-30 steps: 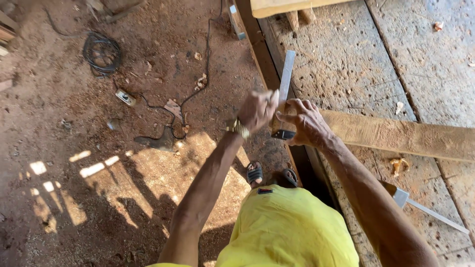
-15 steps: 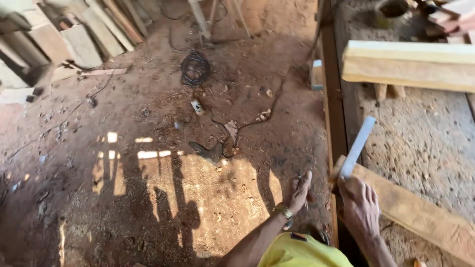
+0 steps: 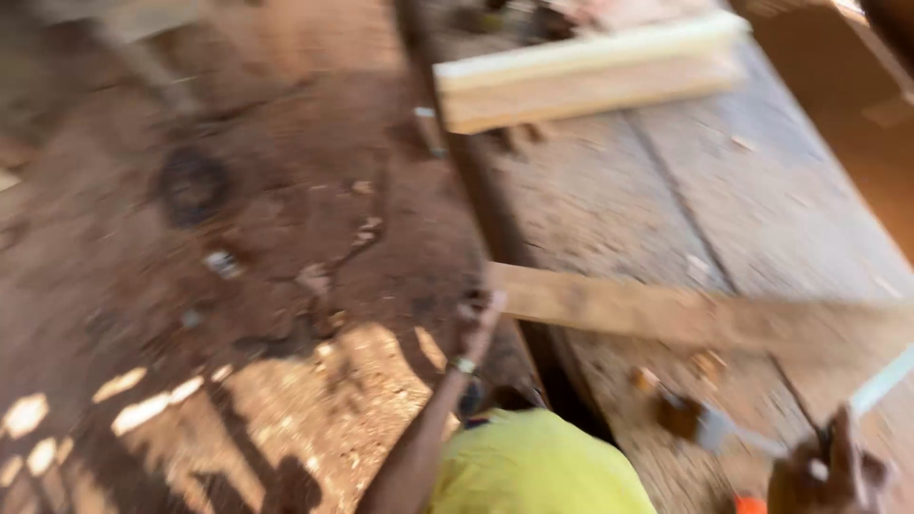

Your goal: Measuring and marking pieces of wood with a tape measure, try square, and pencil.

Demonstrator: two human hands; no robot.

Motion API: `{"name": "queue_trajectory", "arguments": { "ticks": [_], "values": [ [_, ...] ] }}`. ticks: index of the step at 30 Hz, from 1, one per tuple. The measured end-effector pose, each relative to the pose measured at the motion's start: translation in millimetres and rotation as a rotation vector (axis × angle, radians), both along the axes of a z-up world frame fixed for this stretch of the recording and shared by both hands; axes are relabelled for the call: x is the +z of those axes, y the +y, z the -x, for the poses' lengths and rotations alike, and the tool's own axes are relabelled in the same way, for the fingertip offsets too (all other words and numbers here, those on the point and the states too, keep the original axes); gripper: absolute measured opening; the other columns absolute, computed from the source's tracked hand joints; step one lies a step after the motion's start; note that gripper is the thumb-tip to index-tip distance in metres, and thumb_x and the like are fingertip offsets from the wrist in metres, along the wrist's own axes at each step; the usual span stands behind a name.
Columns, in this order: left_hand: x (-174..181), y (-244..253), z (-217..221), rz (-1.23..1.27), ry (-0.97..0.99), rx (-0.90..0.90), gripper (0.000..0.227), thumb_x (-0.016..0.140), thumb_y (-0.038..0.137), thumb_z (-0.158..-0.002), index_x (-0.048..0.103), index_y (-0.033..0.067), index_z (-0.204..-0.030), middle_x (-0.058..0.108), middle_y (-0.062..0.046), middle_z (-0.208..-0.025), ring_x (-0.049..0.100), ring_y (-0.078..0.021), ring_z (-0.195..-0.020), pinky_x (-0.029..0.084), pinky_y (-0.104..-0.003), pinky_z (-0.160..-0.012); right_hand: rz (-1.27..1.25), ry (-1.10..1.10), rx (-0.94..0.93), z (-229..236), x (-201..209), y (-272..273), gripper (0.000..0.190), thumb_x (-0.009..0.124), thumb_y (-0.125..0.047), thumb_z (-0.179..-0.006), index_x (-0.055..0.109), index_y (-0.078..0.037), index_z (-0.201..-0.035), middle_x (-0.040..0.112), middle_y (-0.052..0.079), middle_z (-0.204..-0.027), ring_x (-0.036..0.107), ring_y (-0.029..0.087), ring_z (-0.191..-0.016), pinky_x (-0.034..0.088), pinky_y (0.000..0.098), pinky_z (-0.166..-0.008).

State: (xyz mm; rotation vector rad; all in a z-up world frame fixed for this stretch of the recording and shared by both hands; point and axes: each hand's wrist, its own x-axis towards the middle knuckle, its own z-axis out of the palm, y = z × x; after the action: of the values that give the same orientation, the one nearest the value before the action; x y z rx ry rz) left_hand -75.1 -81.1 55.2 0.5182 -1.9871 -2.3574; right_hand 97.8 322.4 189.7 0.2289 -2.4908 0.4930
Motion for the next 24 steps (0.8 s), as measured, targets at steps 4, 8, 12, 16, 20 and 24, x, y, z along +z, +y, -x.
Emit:
{"name": "queue_trajectory", "arguments": {
  "ticks": [4, 8, 12, 16, 20, 24],
  "values": [
    [-6.9, -0.5, 6.5, 0.479, -0.116, 0.03, 0.056, 0.072, 0.059, -0.077, 0.064, 0.004, -0.088, 0.063, -0.003, -0.073, 0.053, -0.0142, -0.056, 0.047, -0.026, -0.051, 0.026, -0.094, -0.803, -62.5, -61.6, 71.3, 0.045, 0.077, -0.002, -0.107, 0.073, 0.011, -0.15, 0.064, 0.023, -0.106, 0.063, 0.03, -0.081, 0.053, 0.0377, -0.067],
    [30.5, -0.3, -10.2, 1.013, -0.029, 0.137, 0.094, 0.066, 0.076, -0.075, 0.055, -0.0007, -0.128, 0.064, -0.016, -0.106, 0.061, -0.0254, -0.087, 0.052, -0.039, -0.068, 0.283, -0.287, -0.852, -98.2, -85.9, 84.4, 0.035, 0.061, -0.018, -0.122, 0.07, 0.005, -0.148, 0.048, 0.019, -0.096, 0.047, 0.027, -0.078, 0.044, 0.0376, -0.048],
    [66.6, 39.7, -21.6, 1.174, 0.376, 0.175, 0.068, 0.063, 0.068, -0.087, 0.061, 0.0062, -0.116, 0.059, -0.008, -0.101, 0.055, -0.0167, -0.072, 0.046, -0.029, -0.047, 0.269, -0.413, -0.913, -108.0, -115.7, 95.8, 0.032, 0.068, -0.023, -0.116, 0.073, -0.01, -0.145, 0.05, 0.015, -0.092, 0.047, 0.023, -0.069, 0.042, 0.0336, -0.044],
    [79.8, 109.8, -7.8, 1.209, 0.723, -0.263, 0.059, 0.09, 0.038, -0.069, 0.062, 0.0077, -0.111, 0.064, -0.012, -0.104, 0.06, -0.0247, -0.084, 0.054, -0.037, -0.066, 0.245, -0.391, -0.85, -94.3, -126.0, 98.8, 0.031, 0.077, -0.019, -0.109, 0.076, -0.011, -0.139, 0.054, 0.017, -0.098, 0.051, 0.024, -0.078, 0.046, 0.0338, -0.054],
    [12.0, 199.1, 38.9, 1.385, 0.704, -0.525, 0.125, 0.098, 0.058, -0.039, 0.049, 0.0031, -0.139, 0.05, -0.018, -0.139, 0.054, -0.0325, -0.115, 0.054, -0.052, -0.09, 0.233, -0.4, -0.851, -83.4, -130.7, 100.2, 0.033, 0.079, -0.017, -0.104, 0.078, -0.013, -0.137, 0.052, 0.019, -0.103, 0.053, 0.03, -0.088, 0.05, 0.0411, -0.069],
    [0.4, 226.7, 73.2, 1.617, 0.508, -0.721, 0.136, 0.094, 0.072, -0.034, 0.042, 0.0072, -0.142, 0.062, -0.01, -0.115, 0.058, -0.0267, -0.102, 0.053, -0.048, -0.086, 0.356, -0.345, -0.785, -87.3, -139.0, 107.2, 0.034, 0.083, -0.014, -0.106, 0.077, -0.006, -0.139, 0.056, 0.019, -0.099, 0.052, 0.027, -0.084, 0.045, 0.0365, -0.069]
  ]
}}
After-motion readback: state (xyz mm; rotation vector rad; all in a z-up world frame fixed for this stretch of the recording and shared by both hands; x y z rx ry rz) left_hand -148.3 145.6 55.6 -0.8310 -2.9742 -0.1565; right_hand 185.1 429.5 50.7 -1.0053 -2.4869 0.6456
